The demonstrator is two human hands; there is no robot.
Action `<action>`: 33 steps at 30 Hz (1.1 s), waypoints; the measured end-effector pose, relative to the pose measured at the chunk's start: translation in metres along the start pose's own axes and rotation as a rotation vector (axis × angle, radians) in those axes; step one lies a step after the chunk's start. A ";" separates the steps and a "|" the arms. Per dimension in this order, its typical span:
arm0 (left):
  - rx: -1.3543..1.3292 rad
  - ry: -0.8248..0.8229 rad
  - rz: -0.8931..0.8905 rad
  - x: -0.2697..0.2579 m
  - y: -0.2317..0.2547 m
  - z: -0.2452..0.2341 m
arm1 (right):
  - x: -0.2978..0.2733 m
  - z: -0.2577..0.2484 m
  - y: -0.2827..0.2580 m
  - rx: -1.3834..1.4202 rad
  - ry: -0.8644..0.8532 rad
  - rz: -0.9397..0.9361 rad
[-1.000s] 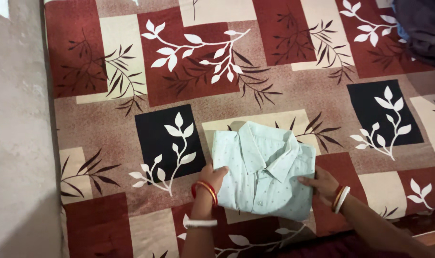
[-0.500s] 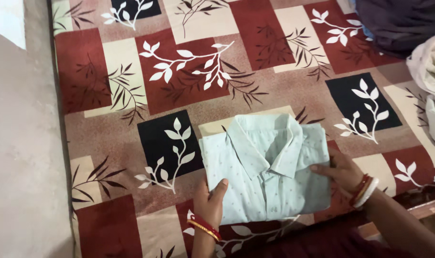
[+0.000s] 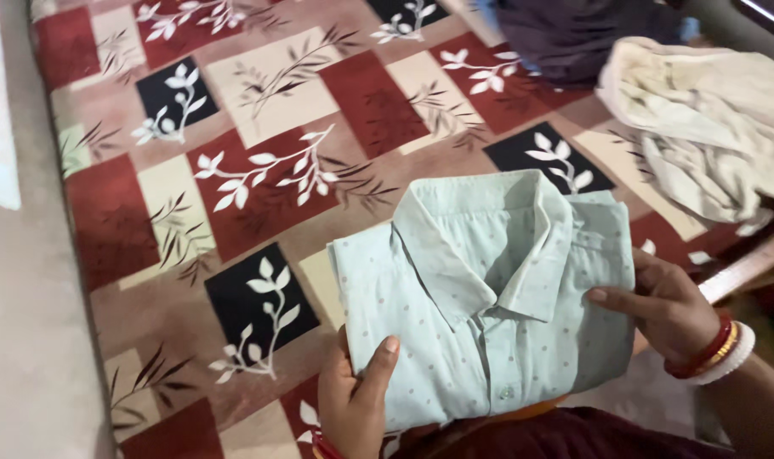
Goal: The person folds a light blue patterned shirt on a patterned floor. They smooth the fabric, fold the sleeves and sides inward, and then fold the shirt into a compact rectangle. Finally, they place the folded shirt into an open suitcase.
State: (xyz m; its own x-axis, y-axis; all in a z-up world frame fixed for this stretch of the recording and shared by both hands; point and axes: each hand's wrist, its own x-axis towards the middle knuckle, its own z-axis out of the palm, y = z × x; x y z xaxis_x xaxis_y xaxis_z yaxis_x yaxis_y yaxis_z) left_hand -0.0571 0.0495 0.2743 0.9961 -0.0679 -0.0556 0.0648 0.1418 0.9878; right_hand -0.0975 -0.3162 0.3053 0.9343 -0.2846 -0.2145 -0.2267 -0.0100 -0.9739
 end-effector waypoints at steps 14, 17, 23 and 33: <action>0.035 -0.387 0.092 -0.082 0.012 0.239 | -0.157 -0.252 0.039 0.242 0.257 -0.183; 0.045 -0.511 0.141 -0.094 0.004 0.287 | -0.189 -0.300 0.055 0.256 0.347 -0.190; 0.052 -0.638 0.022 -0.110 -0.003 0.378 | -0.238 -0.371 0.083 0.316 0.468 -0.238; 0.110 -0.881 -0.058 -0.074 -0.013 0.513 | -0.250 -0.433 0.088 0.393 0.744 -0.166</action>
State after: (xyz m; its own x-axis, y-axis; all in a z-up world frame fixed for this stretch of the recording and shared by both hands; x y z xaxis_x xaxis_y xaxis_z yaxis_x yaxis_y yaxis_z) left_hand -0.1622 -0.4540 0.3408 0.5809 -0.8138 -0.0181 0.0626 0.0225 0.9978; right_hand -0.4704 -0.6610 0.3052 0.4921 -0.8652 -0.0967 0.1369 0.1865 -0.9729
